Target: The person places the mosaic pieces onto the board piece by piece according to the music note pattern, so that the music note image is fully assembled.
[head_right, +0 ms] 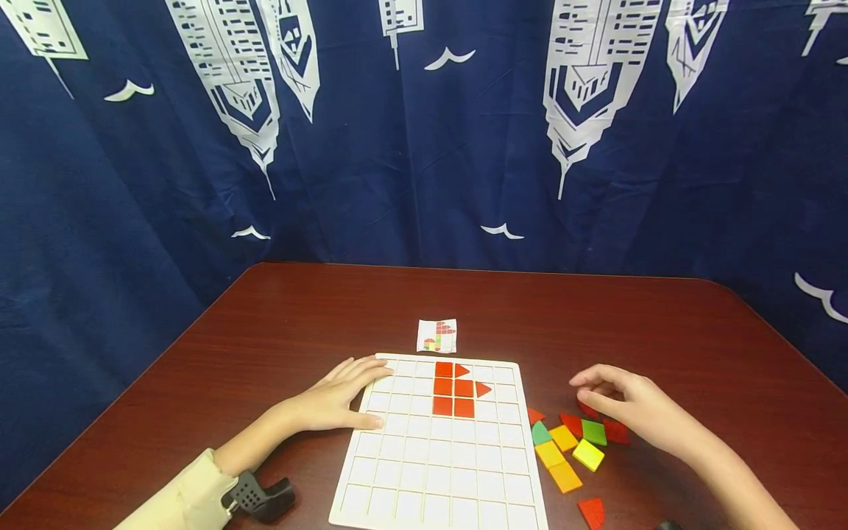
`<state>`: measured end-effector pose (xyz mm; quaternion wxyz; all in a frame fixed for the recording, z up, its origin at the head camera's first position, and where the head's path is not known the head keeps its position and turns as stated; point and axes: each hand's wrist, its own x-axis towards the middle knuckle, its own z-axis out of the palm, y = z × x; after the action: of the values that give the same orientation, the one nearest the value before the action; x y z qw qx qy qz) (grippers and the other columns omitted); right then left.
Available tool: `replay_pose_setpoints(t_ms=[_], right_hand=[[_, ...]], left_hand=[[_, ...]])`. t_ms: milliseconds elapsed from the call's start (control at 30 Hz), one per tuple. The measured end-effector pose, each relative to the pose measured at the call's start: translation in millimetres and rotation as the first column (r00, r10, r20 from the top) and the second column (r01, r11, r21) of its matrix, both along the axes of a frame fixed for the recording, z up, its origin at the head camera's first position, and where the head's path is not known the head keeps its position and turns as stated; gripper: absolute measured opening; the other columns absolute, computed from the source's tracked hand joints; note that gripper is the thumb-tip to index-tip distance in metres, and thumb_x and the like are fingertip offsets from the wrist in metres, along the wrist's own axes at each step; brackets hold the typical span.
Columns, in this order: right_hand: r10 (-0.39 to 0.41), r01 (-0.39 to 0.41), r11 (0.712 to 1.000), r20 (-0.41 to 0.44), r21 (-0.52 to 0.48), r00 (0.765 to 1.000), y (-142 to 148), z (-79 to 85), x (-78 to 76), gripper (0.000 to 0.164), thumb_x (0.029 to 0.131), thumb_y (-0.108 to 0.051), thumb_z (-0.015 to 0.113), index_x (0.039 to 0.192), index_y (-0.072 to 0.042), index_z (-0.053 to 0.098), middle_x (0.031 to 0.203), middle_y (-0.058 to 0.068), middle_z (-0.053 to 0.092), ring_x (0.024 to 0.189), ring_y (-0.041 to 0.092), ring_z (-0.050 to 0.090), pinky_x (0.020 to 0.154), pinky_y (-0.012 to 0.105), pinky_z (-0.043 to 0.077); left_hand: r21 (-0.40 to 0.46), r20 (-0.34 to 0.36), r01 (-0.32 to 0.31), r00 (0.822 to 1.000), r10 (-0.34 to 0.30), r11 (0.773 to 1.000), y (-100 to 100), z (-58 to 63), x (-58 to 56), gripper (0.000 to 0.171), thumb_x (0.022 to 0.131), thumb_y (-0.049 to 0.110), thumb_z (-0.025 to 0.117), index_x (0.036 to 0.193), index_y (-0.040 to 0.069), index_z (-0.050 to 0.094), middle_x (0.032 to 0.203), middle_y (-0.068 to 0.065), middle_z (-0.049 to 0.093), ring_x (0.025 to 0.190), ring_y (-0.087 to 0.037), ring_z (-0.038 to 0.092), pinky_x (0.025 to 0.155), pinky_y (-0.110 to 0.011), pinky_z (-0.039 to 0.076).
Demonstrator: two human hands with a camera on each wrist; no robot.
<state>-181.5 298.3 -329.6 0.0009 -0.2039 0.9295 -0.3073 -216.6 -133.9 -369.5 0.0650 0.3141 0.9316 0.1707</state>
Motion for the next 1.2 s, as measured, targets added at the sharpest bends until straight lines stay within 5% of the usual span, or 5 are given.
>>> replay_pose_setpoints(t_ms=[267, 467, 867, 1100, 1200], right_hand=[[-0.087, 0.087, 0.995, 0.002, 0.053, 0.996, 38, -18.8, 9.1, 0.022, 0.089, -0.021, 0.058, 0.108, -0.011, 0.059, 0.090, -0.014, 0.060, 0.074, -0.005, 0.051, 0.057, 0.018, 0.042], [-0.020, 0.013, 0.995, 0.064, 0.100, 0.998, 44, -30.4, 8.2, 0.027, 0.085, -0.023, 0.063, 0.108, -0.009, 0.057, 0.092, -0.019, 0.051, 0.073, -0.005, 0.045, 0.057, 0.017, 0.038], [0.018, -0.012, 0.997, -0.064, 0.082, 0.998, 39, -40.6, 5.2, 0.021, 0.079, -0.020, 0.070, 0.095, -0.015, 0.056, 0.085, -0.019, 0.046, 0.071, -0.004, 0.040, 0.055, 0.017, 0.034], [0.105, -0.105, 0.994, -0.006, -0.013, 0.994, 38, -36.3, 6.8, 0.023, 0.082, -0.012, 0.065, 0.094, -0.012, 0.046, 0.079, -0.012, 0.048, 0.069, 0.000, 0.047, 0.052, 0.020, 0.034], [0.081, -0.081, 0.997, 0.013, 0.001, 0.997, 38, -32.2, 8.4, 0.019, 0.084, -0.013, 0.063, 0.094, -0.012, 0.046, 0.079, -0.012, 0.050, 0.069, -0.001, 0.047, 0.053, 0.019, 0.034]], left_hand=[[0.007, 0.009, -0.004, 1.000, 0.004, 1.000, -1, 0.2, 0.1, 0.078, 0.078, 0.066, 0.051, 0.142, 0.029, 0.027, 0.151, 0.005, 0.019, 0.142, -0.015, 0.009, 0.115, -0.046, 0.003], [0.009, -0.010, 0.006, 1.000, -0.006, 1.000, -1, -0.1, 0.0, 0.078, 0.078, 0.065, 0.052, 0.141, 0.027, 0.028, 0.150, 0.002, 0.021, 0.141, -0.017, 0.013, 0.114, -0.046, 0.005], [0.025, -0.021, 0.012, 1.000, -0.011, 1.000, -1, -0.6, -0.4, 0.077, 0.078, 0.064, 0.053, 0.140, 0.026, 0.030, 0.149, 0.001, 0.024, 0.141, -0.017, 0.014, 0.114, -0.046, 0.005], [0.016, -0.013, 0.003, 1.000, -0.003, 1.000, 0, -1.2, -0.4, 0.077, 0.078, 0.065, 0.052, 0.141, 0.027, 0.029, 0.150, 0.003, 0.022, 0.141, -0.016, 0.013, 0.115, -0.045, 0.004], [0.011, -0.009, 0.000, 1.000, 0.000, 1.000, 1, -0.6, -0.3, 0.077, 0.078, 0.065, 0.052, 0.141, 0.028, 0.029, 0.150, 0.004, 0.021, 0.141, -0.015, 0.012, 0.115, -0.045, 0.004]])
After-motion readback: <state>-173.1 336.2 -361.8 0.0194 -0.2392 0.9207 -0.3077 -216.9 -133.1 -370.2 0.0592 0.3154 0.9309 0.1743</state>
